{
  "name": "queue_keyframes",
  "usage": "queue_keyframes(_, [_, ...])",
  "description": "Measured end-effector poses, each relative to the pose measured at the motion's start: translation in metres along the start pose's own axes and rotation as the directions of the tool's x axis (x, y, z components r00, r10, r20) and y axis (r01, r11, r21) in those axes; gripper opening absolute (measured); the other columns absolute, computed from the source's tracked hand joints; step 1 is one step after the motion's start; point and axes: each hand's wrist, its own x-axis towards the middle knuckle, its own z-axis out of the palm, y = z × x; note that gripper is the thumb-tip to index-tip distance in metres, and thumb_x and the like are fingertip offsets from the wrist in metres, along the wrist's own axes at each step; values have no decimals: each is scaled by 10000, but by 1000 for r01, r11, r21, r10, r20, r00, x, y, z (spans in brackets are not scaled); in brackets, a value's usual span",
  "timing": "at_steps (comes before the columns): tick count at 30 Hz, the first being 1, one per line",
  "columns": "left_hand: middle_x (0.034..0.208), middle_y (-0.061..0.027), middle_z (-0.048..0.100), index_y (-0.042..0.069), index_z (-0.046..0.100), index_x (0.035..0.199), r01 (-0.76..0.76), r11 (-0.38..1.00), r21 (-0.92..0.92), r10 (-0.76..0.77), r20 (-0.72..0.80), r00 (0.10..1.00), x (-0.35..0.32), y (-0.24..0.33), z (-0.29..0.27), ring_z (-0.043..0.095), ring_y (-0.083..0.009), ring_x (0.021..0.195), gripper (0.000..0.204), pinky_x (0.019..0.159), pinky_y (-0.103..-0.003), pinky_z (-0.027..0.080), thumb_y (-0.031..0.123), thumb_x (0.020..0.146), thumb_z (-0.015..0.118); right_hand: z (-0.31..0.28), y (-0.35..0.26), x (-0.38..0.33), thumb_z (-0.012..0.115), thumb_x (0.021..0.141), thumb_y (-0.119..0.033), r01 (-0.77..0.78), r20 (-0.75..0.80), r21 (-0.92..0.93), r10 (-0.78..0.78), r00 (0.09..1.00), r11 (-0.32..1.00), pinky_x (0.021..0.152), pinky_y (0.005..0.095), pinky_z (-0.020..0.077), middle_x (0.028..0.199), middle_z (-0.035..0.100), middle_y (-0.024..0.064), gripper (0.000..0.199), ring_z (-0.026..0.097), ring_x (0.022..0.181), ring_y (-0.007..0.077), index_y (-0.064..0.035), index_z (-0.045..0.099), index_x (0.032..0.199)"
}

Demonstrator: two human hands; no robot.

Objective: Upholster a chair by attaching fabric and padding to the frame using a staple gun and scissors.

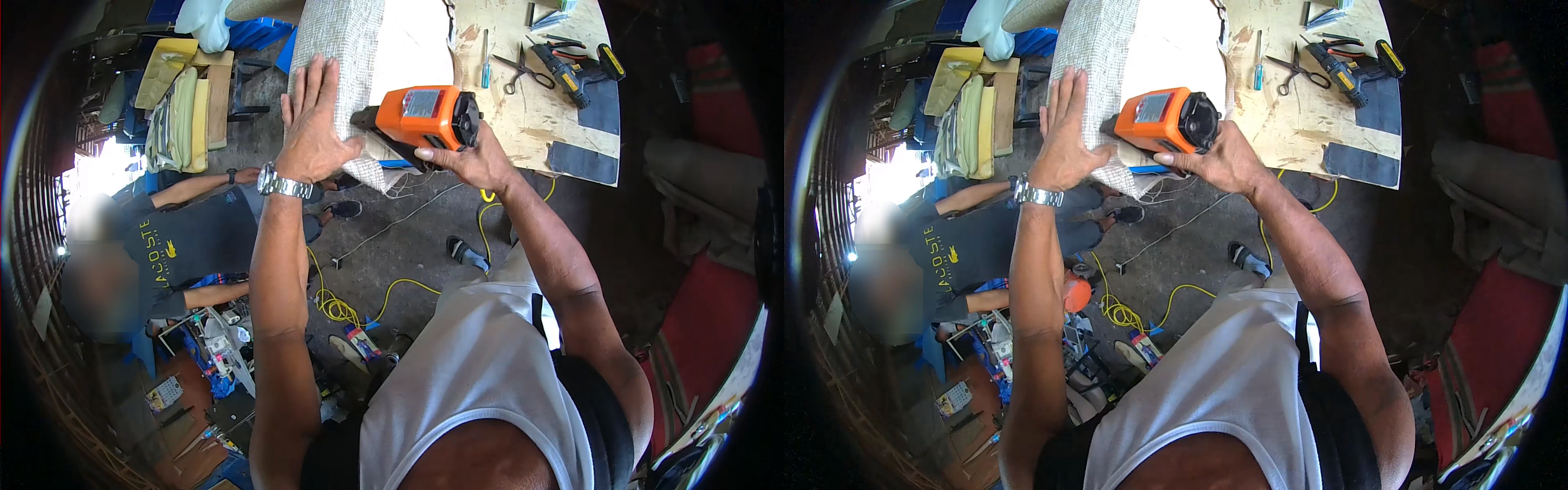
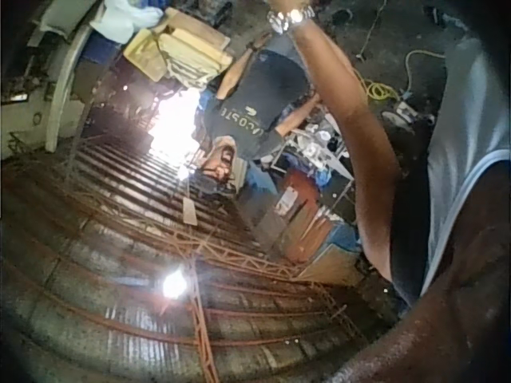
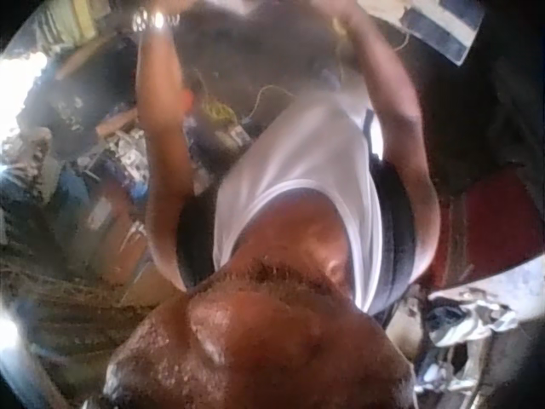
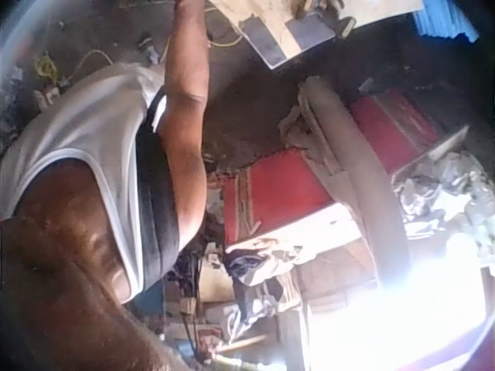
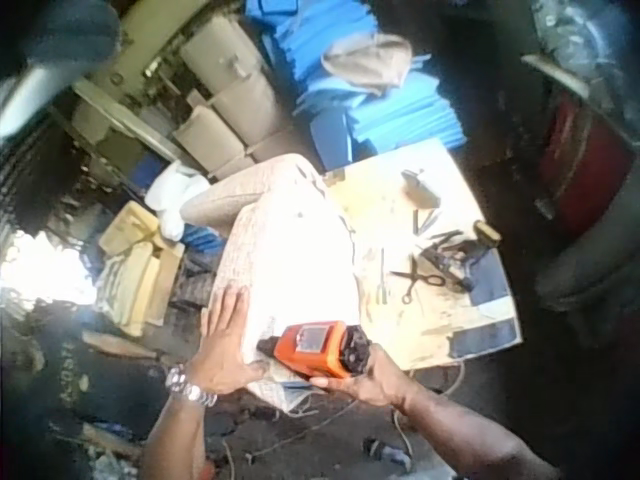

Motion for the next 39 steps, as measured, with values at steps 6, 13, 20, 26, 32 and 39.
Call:
queue_keyframes(6, [1658, -152, 49, 93, 105, 1583, 27, 995, 91, -30, 28, 999, -14, 9, -3, 42, -352, 1527, 1273, 1215, -545, 56, 388, 614, 876, 6, 7, -6, 856, 775, -373, 2, 5, -109, -2, 1000, 994, 885, 327, 544, 1007, 736, 60, 526, 668, 929, 130, -59, 681, 1158])
queue_keyframes(13, [1626, -170, 218, 50, 283, 1545, 91, 817, -570, -152, -61, 986, -12, -29, -7, 179, -317, 1508, 672, 1199, -478, 158, 431, 1011, 427, 7, 6, -5, 828, 817, -352, 65, -11, 27, -65, 998, 998, 869, 337, 542, 979, 728, 49, 479, 661, 924, 140, -54, 680, 1162])
queue_keyframes(20, [1646, -180, 109, 43, 151, 1574, 137, 990, -17, -138, -127, 982, -53, 12, 24, 79, -411, 1512, 687, 1169, -630, 34, 294, 996, 425, -17, -7, -14, 841, 809, -326, -332, 104, -30, 333, 937, 943, 812, 298, 534, 907, 714, 23, 430, 630, 842, 103, -39, 705, 1099])
queue_keyframes(26, [1659, -160, 35, 58, 81, 1583, 122, 989, -85, -123, -1, 992, -57, 21, 6, -2, -392, 1522, 988, 1181, -616, 12, 151, 804, 682, -14, 2, -17, 854, 789, -328, -23, 44, 65, 20, 999, 998, 840, 308, 527, 942, 726, 44, 455, 627, 856, 102, -41, 702, 1108])
queue_keyframes(32, [1667, -128, 20, 79, 87, 1585, 148, 976, -162, -116, 190, 975, -50, 15, -21, 1, -348, 1531, 1214, 1199, -574, 34, 252, 661, 854, -6, 23, -5, 846, 767, -418, -50, 115, -113, 63, 991, 992, 802, 339, 532, 923, 727, 89, 519, 651, 824, 159, -58, 695, 1110])
queue_keyframes(39, [1433, -175, 534, 13, 523, 1397, 69, 714, -697, -298, -213, 931, -43, -31, -75, 364, -351, 1432, 480, 1163, -395, 300, 235, 979, 603, -98, 77, -45, 661, 813, -300, -195, 16, -737, 305, 952, 647, 935, 475, 487, 1151, 647, 268, 611, 618, 1084, 419, -104, 491, 1366])
